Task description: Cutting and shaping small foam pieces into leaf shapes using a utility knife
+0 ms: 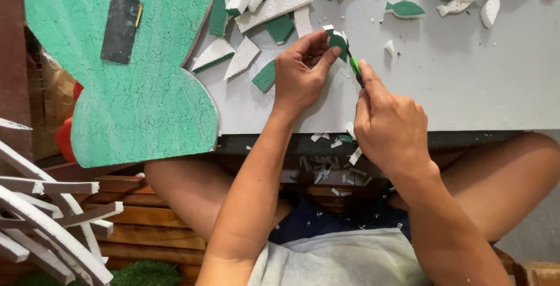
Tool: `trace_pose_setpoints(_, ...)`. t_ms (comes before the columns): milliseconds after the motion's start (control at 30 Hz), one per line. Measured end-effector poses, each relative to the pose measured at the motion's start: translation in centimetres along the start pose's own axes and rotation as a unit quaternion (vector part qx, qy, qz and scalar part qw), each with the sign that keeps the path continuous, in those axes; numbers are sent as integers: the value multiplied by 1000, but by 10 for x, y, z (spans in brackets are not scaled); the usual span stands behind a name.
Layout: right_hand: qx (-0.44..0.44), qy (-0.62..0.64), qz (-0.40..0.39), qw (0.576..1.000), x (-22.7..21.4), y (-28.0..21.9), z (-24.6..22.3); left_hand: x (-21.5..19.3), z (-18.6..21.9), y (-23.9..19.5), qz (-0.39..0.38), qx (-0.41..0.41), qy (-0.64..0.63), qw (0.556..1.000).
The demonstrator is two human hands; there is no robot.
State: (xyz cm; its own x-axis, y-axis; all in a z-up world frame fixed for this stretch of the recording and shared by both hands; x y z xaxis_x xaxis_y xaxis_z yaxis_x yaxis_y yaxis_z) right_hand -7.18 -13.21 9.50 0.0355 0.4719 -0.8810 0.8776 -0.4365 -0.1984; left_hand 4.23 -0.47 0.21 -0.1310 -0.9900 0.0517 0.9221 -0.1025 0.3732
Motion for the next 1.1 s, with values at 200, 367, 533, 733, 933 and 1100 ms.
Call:
trace_pose_setpoints(200, -21, 18, -3, 1000, 6, 10, -3, 0, 1, 0, 8, 6, -11, 1000)
trace_pose_setpoints(367, -13, 29, -15, 999, 8, 6, 2, -1, 2, -1, 22, -6, -23, 999)
trace_pose_setpoints(533, -35, 37, -3, 999, 9, 9, -1, 0, 3, 0, 26, -6, -32, 999)
trace_pose_setpoints(733, -26, 12, -8, 1000, 13, 8, 4, 0, 1, -2, 28, -15, -47, 998)
trace_pose_setpoints(933, -33, 17, -10, 999, 9, 3, 0, -2, 1, 1, 26, -9, -45, 999)
trace_pose_setpoints(1100, -22, 8, -8, 1000, 15, 10, 2, -1, 3, -1, 24, -9, -45, 999)
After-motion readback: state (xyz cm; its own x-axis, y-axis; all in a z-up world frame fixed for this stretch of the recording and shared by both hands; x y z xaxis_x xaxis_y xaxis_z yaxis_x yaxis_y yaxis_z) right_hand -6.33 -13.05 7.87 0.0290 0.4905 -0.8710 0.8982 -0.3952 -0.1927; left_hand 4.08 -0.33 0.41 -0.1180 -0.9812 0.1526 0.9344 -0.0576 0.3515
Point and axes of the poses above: each hand's wrist, its own y-axis towards the middle knuckle, its own x-axis out of the palm, z = x × y, the point moved 4 cm from there along y, towards the middle knuckle, and after that the axes turned 12 degrees about x, right-handed, at the moved point
